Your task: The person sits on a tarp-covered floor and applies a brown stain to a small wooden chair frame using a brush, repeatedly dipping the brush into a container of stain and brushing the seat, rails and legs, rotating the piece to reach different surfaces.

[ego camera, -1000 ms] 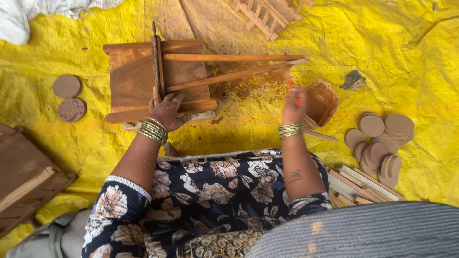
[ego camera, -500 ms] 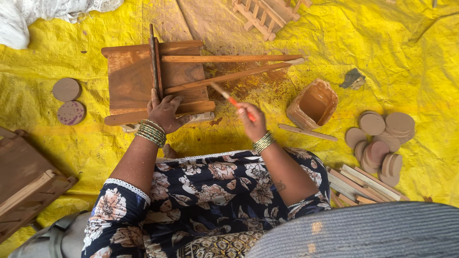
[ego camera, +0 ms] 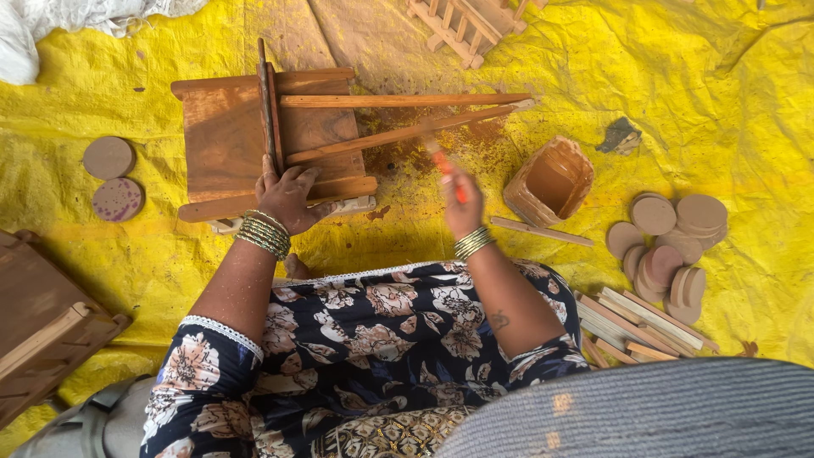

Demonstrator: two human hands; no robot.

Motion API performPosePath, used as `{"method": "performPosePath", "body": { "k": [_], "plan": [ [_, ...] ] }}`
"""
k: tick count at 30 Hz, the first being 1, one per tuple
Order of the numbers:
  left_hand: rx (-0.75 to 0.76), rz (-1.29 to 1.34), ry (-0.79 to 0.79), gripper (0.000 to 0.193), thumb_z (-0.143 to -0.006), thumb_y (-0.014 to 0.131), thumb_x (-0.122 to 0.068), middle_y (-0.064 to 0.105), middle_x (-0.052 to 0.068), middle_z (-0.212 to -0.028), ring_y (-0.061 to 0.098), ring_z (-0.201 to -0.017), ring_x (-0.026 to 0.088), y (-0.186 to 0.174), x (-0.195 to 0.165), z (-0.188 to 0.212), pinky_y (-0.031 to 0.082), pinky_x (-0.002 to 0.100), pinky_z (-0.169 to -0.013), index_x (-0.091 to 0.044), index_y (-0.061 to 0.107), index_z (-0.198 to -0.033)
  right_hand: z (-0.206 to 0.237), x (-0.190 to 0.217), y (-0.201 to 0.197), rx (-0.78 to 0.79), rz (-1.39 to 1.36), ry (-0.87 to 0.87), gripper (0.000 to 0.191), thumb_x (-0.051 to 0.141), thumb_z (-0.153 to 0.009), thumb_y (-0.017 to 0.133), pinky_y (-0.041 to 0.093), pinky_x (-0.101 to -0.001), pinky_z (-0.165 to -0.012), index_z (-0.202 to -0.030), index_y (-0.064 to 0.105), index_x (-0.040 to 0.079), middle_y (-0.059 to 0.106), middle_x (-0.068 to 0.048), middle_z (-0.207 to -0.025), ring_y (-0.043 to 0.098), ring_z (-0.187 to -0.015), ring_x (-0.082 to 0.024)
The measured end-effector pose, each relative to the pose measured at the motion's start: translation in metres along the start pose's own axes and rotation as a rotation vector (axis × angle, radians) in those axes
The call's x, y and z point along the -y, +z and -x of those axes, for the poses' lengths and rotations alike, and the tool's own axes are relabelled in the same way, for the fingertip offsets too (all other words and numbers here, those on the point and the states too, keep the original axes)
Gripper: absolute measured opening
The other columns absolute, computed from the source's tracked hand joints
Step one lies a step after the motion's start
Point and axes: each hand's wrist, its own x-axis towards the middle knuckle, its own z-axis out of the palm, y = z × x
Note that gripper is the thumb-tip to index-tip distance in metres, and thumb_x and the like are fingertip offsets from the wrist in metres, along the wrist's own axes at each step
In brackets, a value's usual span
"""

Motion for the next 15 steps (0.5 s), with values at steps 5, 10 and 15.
{"method": "performPosePath", "body": {
  "k": [5,10,15],
  "plan": [
    [0.018,-0.035,-0.002,0.094,-0.080,0.064,-0.075,0.032,0.007,-0.163,0.001,-0.151,0.051,-0.002,-0.001,-0.002,0.008,0.061,-0.122,-0.029,0.035,-0.157,0.004,-0.001,0.004,0.173,-0.088,0.123,0.021,0.019,-0.104,0.062,0.057,-0.0317,-0.082,-0.122,0.069,0.009,0.073,-0.010,-0.112,0.068,-0.094,-0.015],
    [0.006,-0.011,-0.001,0.093,-0.080,0.064,-0.073,0.033,0.006,-0.163,0.001,-0.153,0.051,-0.002,0.000,0.001,0.009,0.061,-0.123,-0.029,0.037,-0.157,-0.039,-0.023,-0.052,-0.400,-0.007,0.287,0.026,0.026,-0.108,0.059,0.054,-0.0273,-0.078,-0.126,0.067,0.008,0.070,-0.001,-0.103,0.063,-0.089,-0.008],
    [0.009,-0.001,0.005,0.093,-0.079,0.065,-0.072,0.031,0.006,-0.163,-0.003,-0.152,0.051,-0.004,-0.001,0.001,0.008,0.062,-0.121,-0.029,0.037,-0.156,-0.034,-0.018,-0.047,-0.388,-0.055,0.263,0.034,0.028,-0.104,0.060,0.053,-0.0283,-0.073,-0.132,0.064,0.009,0.070,-0.003,-0.103,0.061,-0.082,-0.010]
  ]
}}
